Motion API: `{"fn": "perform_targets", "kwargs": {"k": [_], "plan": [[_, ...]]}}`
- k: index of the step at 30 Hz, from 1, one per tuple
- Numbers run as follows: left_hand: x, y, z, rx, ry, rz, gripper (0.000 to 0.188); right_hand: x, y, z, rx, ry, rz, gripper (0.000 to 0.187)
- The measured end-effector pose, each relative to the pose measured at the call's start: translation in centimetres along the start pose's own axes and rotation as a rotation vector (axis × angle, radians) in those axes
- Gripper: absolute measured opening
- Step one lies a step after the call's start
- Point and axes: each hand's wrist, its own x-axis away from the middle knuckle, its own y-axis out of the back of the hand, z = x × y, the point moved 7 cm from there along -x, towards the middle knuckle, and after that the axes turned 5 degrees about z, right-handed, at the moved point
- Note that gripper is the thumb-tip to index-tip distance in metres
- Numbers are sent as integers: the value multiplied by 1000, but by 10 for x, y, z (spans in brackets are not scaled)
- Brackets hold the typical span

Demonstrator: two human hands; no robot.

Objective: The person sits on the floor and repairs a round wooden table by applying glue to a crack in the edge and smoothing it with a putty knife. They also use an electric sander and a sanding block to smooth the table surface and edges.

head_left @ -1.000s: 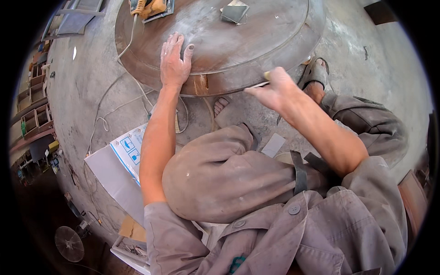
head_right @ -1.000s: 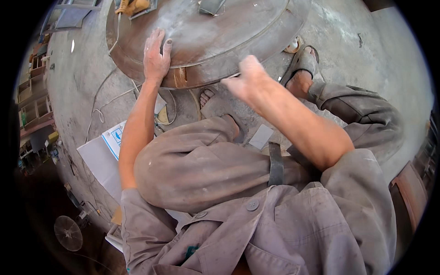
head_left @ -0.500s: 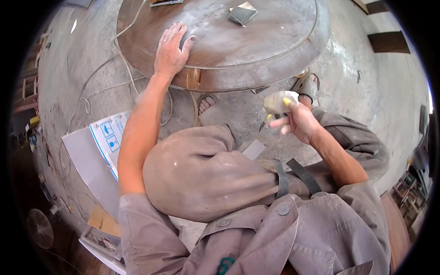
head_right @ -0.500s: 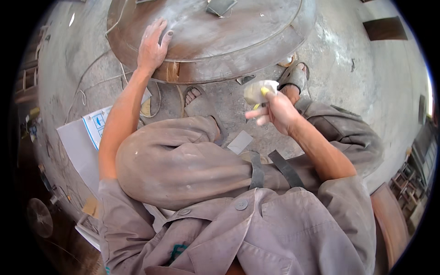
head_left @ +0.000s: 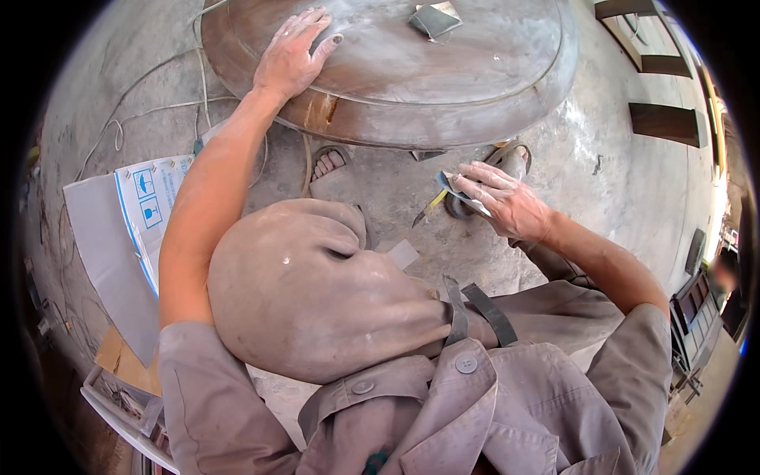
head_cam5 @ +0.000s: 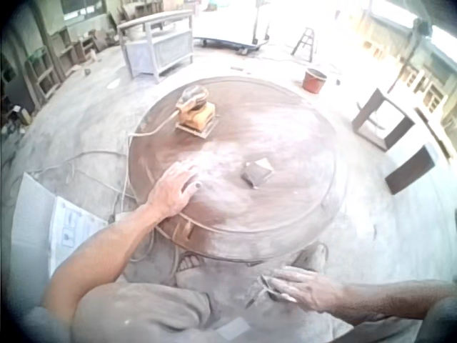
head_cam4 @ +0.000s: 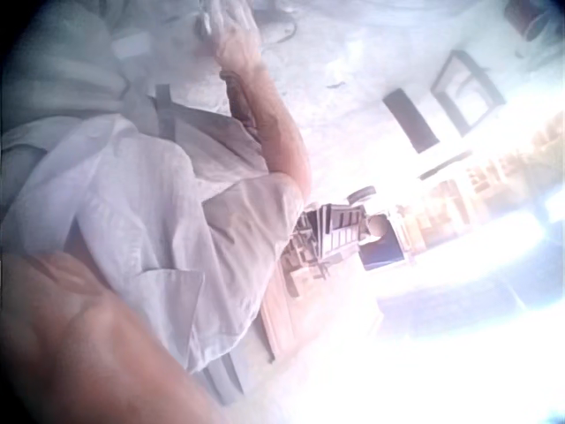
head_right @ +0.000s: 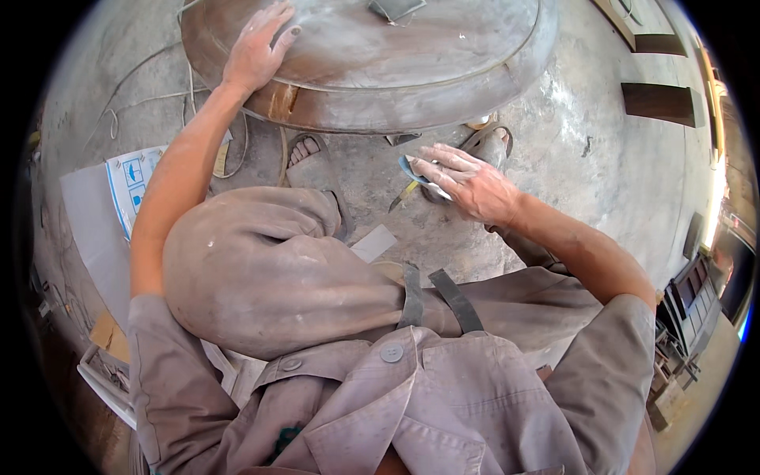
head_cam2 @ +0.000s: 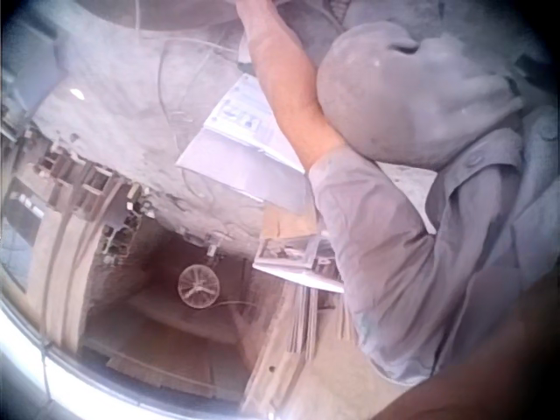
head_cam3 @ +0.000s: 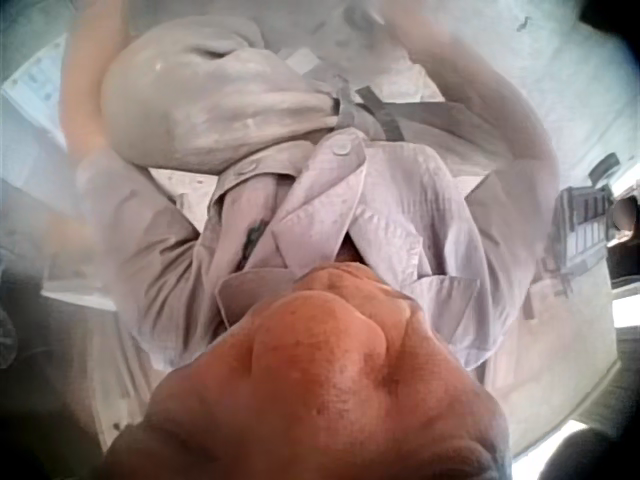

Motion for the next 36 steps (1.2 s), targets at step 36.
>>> {"fn": "perform_targets", "kwargs": {"k": [36], "plan": [[-2,17,-9,36,-1,6,47,-34,23,-23,163,-19,88,103]]}}
